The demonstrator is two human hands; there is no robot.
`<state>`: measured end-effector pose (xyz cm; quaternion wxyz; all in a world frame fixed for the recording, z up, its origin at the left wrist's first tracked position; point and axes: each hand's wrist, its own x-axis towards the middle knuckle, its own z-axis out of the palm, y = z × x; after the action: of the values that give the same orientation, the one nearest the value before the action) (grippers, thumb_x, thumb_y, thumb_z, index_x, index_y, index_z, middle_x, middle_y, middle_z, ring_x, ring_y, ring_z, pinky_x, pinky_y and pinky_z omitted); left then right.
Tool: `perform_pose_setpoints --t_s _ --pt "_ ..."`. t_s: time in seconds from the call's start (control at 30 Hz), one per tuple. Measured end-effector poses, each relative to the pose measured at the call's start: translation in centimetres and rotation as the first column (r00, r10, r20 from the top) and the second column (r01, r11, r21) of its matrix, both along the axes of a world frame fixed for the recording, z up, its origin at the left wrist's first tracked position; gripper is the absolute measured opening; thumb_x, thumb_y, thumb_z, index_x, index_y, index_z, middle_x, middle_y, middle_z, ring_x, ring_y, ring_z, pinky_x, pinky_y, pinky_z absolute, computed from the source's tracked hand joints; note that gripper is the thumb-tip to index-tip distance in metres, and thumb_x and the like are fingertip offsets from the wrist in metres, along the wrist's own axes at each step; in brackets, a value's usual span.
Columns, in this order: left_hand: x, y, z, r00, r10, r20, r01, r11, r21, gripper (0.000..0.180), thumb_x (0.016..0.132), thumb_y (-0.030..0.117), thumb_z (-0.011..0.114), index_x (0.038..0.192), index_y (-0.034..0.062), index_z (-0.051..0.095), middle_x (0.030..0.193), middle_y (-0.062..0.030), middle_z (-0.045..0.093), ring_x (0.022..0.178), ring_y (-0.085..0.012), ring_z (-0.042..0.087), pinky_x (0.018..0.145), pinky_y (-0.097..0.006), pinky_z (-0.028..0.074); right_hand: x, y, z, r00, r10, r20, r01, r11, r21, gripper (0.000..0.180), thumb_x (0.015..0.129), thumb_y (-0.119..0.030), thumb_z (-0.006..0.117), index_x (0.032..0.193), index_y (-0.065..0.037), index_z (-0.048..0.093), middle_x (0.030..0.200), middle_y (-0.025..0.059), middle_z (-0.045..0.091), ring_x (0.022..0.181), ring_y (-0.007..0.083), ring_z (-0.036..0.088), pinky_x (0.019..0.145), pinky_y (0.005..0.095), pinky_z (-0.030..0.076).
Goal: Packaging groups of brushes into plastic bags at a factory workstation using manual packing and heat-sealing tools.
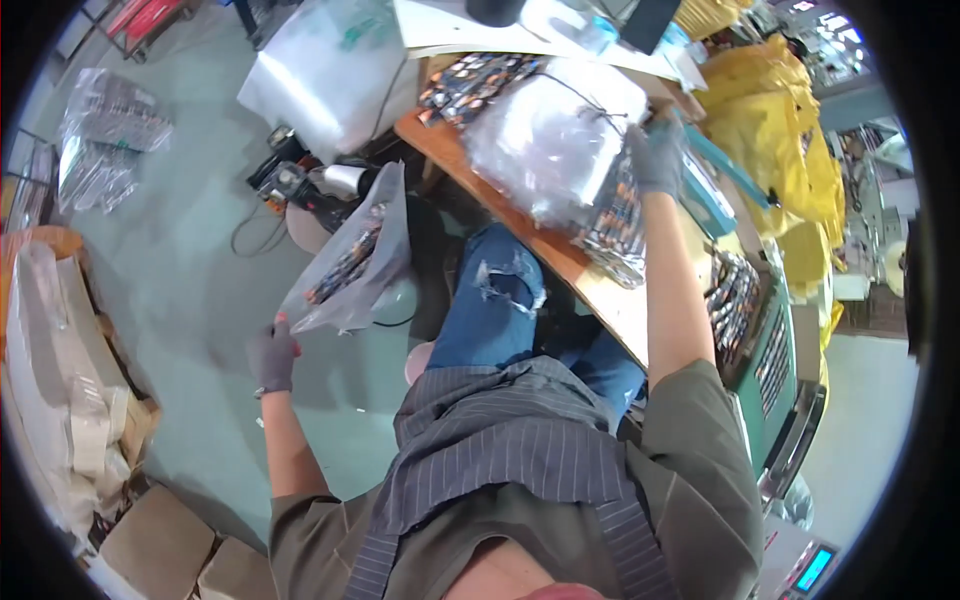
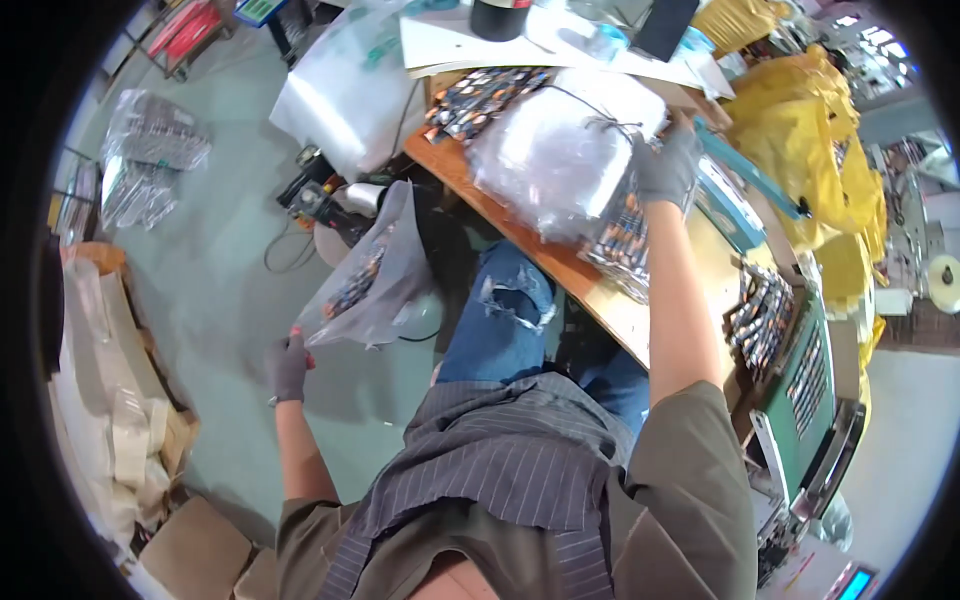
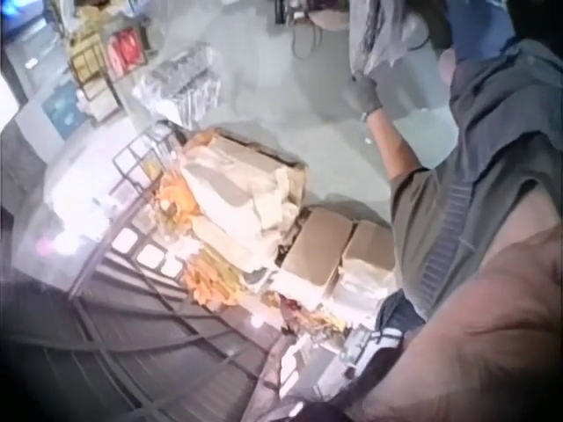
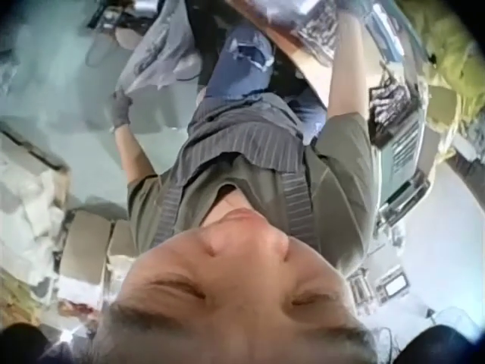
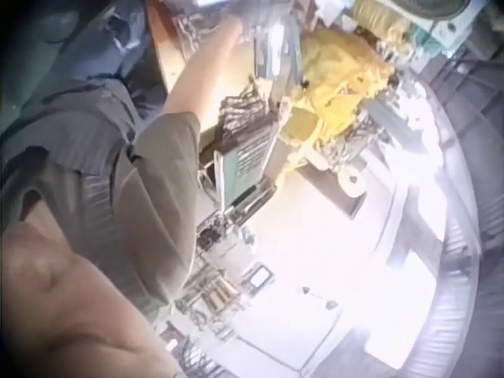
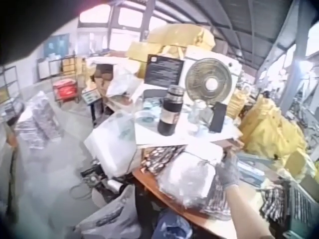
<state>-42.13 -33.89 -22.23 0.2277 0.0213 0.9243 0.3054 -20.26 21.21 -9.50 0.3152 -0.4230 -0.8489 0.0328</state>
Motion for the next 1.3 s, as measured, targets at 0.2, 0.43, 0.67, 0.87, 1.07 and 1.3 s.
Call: perform_pose_setpoints --t_s 0.2,0.43,0.67,0.87,1.07,1.3 --pt "1.5 3.7 1.8 0.444 -0.312 -0.84 0.502 0.863 -0.056 0.037 0.075 0.039 0.063 0.096 0.0092 0.063 0.109 -0.0142 0.059 0.095 -0.0305 0.057 0.072 -0.044 0.047 14.2 3.1 -8.0 0.878 -0.457 -0.143 -0.114 0.091 -0.989 0.047 0.069 -0.041 0.076 0.097 -0.007 0.06 0.077 0.0049 0.064 0.059 0.0151 0.059 0.051 0.0266 0.048" --pt "1.5 10.0 3.7 0.715 -0.693 -0.094 0.623 0.692 -0.365 0.054 0.077 0.049 0.056 0.108 0.0047 0.061 0.1 -0.0209 0.061 0.095 -0.0315 0.059 0.084 -0.039 0.044 15.3 -3.7 -5.7 0.554 -0.467 -0.689 -0.709 0.17 -0.685 0.057 0.081 -0.027 0.059 0.129 -0.001 0.043 0.123 0.0128 0.053 0.109 0.0283 0.053 0.094 0.0417 0.043" --pt "-1.2 8.4 -2.1 0.631 -0.652 -0.42 0.384 0.733 -0.561 0.083 0.07 0.042 0.065 0.134 -0.001 0.035 0.131 -0.0297 0.039 0.127 -0.0416 0.032 0.103 -0.045 0.029 -1.7 -13.3 3.2 0.633 -0.262 -0.728 -0.774 -0.188 -0.605 0.05 0.08 -0.033 0.057 0.118 -0.001 0.051 0.107 0.0129 0.06 0.093 0.0246 0.06 0.081 0.0355 0.05" --pt "0.3 7.7 4.9 0.681 -0.247 -0.69 0.101 0.964 -0.246 0.096 0.068 0.038 0.068 0.138 -0.0066 0.019 0.14 -0.0292 0.023 0.129 -0.0451 0.024 0.105 -0.047 0.022 -20.4 -23.4 2.6 0.561 0.366 -0.743 -0.772 -0.093 -0.628 0.044 0.065 -0.016 0.076 0.101 0.001 0.058 0.09 0.0088 0.064 0.067 0.0144 0.062 0.057 0.0278 0.051" --pt "-1.6 3.4 0.3 0.995 -0.015 -0.1 -0.009 0.971 -0.239 0.047 0.08 0.044 0.055 0.1 0.0023 0.06 0.1 -0.026 0.058 0.091 -0.0424 0.057 0.077 -0.047 0.046 -23.2 -28.4 -7.1 0.208 0.976 -0.067 -0.904 0.166 -0.394 0.052 0.067 -0.028 0.072 0.106 -0.004 0.047 0.097 0.0175 0.058 0.089 0.0326 0.059 0.075 0.0404 0.047" --pt "-1.6 7.3 2.5 0.978 -0.077 -0.196 0.058 0.993 -0.1 0.035 0.089 0.03 0.044 0.081 0.0005 0.062 0.078 -0.0233 0.059 0.075 -0.0415 0.056 0.065 -0.049 0.043 -21.4 -26.7 -11.4 -0.302 0.861 0.41 -0.813 -0.008 -0.582 0.053 0.078 -0.025 0.059 0.126 -0.01 0.042 0.11 0.0169 0.056 0.1 0.0324 0.056 0.083 0.0407 0.045"
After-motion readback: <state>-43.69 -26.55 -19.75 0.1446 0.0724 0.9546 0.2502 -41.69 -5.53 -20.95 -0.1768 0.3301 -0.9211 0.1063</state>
